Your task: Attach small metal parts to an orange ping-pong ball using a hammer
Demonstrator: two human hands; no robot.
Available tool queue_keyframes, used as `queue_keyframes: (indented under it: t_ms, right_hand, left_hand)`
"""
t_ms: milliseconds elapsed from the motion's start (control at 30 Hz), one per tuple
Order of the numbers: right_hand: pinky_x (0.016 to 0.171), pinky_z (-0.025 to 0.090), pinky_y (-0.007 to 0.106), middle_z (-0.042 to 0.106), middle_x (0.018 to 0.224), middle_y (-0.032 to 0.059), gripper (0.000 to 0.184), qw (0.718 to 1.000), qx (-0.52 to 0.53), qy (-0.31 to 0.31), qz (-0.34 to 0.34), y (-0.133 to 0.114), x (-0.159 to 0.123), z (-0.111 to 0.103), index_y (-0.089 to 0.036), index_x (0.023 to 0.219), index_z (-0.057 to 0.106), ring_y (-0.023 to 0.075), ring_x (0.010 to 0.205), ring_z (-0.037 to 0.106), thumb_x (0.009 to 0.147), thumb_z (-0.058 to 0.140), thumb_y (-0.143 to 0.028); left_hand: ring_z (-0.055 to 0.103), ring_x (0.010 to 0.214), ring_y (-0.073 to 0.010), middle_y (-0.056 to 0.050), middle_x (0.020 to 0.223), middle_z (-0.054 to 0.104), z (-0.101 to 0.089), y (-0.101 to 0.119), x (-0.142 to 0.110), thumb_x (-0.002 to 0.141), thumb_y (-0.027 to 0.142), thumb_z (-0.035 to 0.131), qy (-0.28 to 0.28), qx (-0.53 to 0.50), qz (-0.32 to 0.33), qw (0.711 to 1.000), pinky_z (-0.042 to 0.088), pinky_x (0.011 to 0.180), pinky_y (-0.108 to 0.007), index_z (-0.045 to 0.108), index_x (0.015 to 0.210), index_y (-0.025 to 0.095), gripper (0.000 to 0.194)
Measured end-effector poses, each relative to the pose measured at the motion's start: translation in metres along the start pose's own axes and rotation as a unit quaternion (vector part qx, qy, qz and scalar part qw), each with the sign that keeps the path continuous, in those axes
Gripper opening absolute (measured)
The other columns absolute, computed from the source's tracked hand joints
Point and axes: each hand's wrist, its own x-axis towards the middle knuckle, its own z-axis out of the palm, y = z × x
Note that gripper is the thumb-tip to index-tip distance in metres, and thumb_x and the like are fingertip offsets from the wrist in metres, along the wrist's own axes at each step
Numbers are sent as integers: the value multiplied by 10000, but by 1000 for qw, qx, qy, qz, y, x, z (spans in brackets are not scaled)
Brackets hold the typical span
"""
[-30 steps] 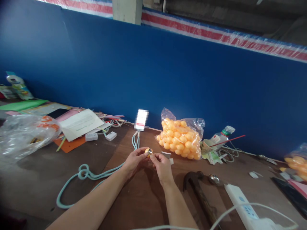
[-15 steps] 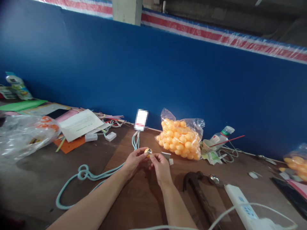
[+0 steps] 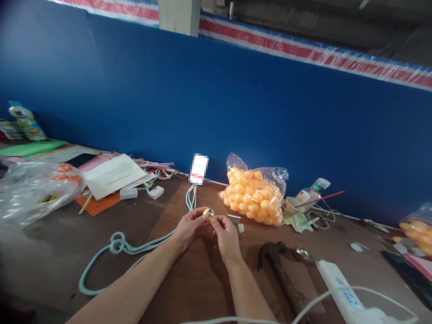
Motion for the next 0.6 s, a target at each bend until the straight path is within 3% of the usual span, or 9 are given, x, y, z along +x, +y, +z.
queue_keyframes:
  t_ms: [300,600]
  right_hand:
    - [506,378,242,547,562,-13,330,999,-43,8,-16,-4,-1,0,-178,747,621,120,500,452,700,627,-505]
    - [530,377,235,563,574,-22,266,999,-37,5,-11,-7,-2,0,-190,740,632,112,513,454,713,637,-455]
  left_hand:
    - [641,834,-182,-114,979,664,-1,-1,1,604,293,779,-6,-23,0,1000,482,831,-339,645,965,129,419]
    - [630,857,-170,-107,979,664,-1,-1,2,623,279,768,-8,-16,5,1000,476,832,-303,650,952,129,380]
